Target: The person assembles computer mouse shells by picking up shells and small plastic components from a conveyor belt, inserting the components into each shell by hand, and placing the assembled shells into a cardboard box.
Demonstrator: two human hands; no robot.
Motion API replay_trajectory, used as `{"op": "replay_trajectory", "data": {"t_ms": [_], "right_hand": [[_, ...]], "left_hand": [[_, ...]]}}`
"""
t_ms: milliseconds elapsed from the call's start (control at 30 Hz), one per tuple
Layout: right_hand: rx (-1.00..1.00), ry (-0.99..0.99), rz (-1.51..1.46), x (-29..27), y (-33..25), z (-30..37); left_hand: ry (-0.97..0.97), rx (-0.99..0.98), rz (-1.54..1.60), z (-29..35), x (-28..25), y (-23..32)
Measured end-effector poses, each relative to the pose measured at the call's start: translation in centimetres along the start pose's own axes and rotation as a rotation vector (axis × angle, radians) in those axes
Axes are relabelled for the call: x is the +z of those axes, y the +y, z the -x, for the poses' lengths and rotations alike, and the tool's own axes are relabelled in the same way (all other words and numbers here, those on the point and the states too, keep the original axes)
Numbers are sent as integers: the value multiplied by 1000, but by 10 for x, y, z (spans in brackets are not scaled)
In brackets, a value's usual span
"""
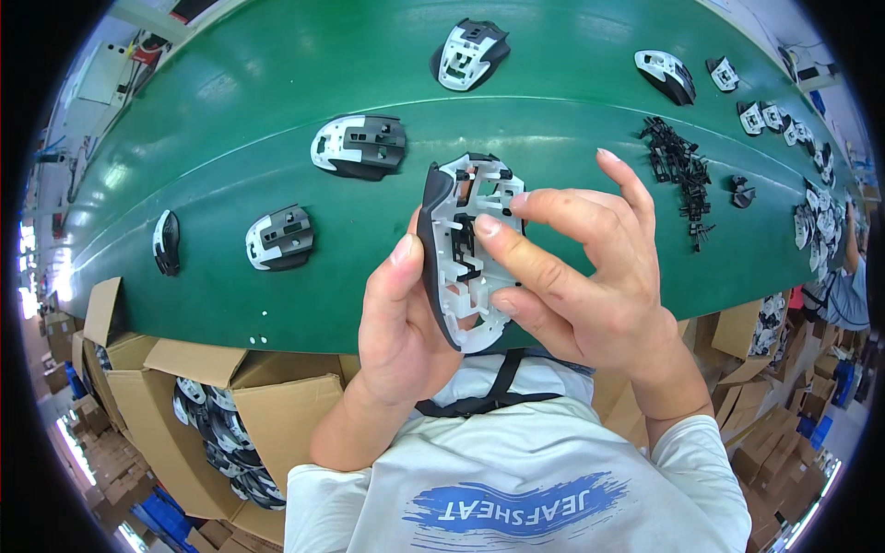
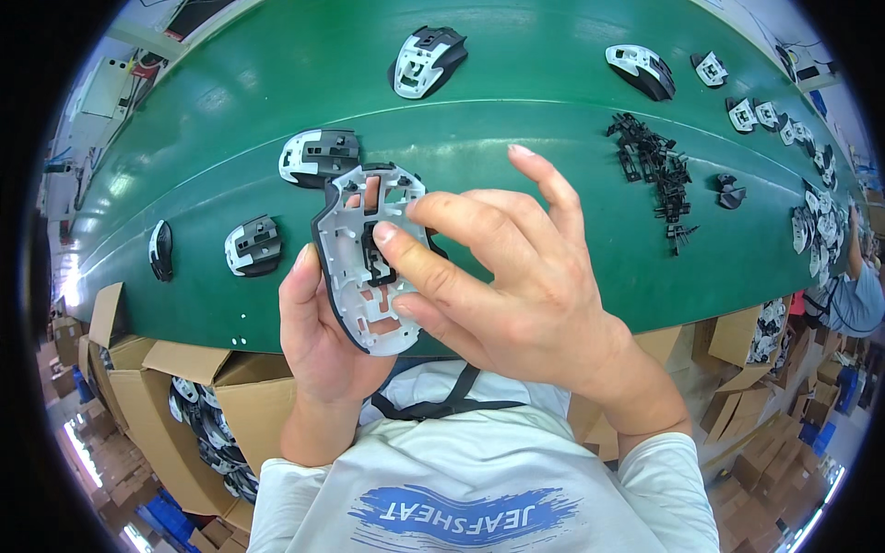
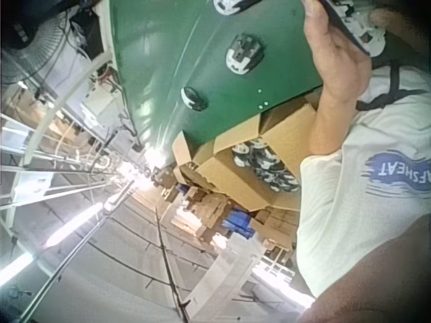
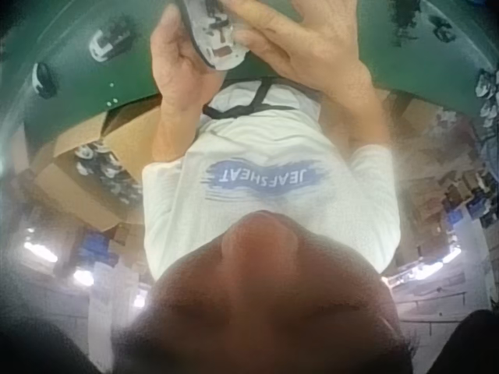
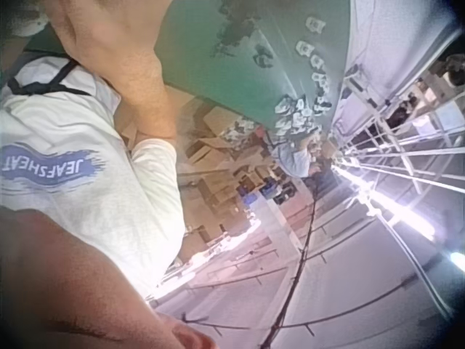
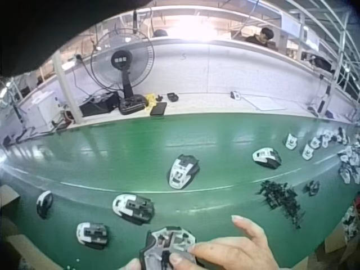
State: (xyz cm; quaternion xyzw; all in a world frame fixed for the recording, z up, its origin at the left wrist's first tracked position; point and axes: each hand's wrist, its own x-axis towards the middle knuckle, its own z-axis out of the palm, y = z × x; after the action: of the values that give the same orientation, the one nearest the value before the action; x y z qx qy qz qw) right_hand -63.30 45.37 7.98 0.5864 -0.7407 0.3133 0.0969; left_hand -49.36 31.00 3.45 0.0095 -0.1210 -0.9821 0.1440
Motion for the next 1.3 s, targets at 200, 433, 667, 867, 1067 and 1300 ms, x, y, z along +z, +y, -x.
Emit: {"op": "replay_trajectory", "data": {"t_ms": [200,433,667,867,1067,1300], "right_hand": [[-17,8,-84,-6,-4,19],[-17,-75,-145,3,-16,19],[83,-171,-282,6,-22,17],[66,-229,-340,13,-10,20],[49,10,-316,27,-14,22],[87,39,-317,-4,-11,19]], "left_hand": [[96,-23,-290,0,9,1],[163,-56,-632,-1,16,1],[175,33,-741,-2,13,-5],[181,51,-758,-6,0,-12],[215,90,-595,-6,-5,-8],[147,36,-28,-10,11,-3]]}}
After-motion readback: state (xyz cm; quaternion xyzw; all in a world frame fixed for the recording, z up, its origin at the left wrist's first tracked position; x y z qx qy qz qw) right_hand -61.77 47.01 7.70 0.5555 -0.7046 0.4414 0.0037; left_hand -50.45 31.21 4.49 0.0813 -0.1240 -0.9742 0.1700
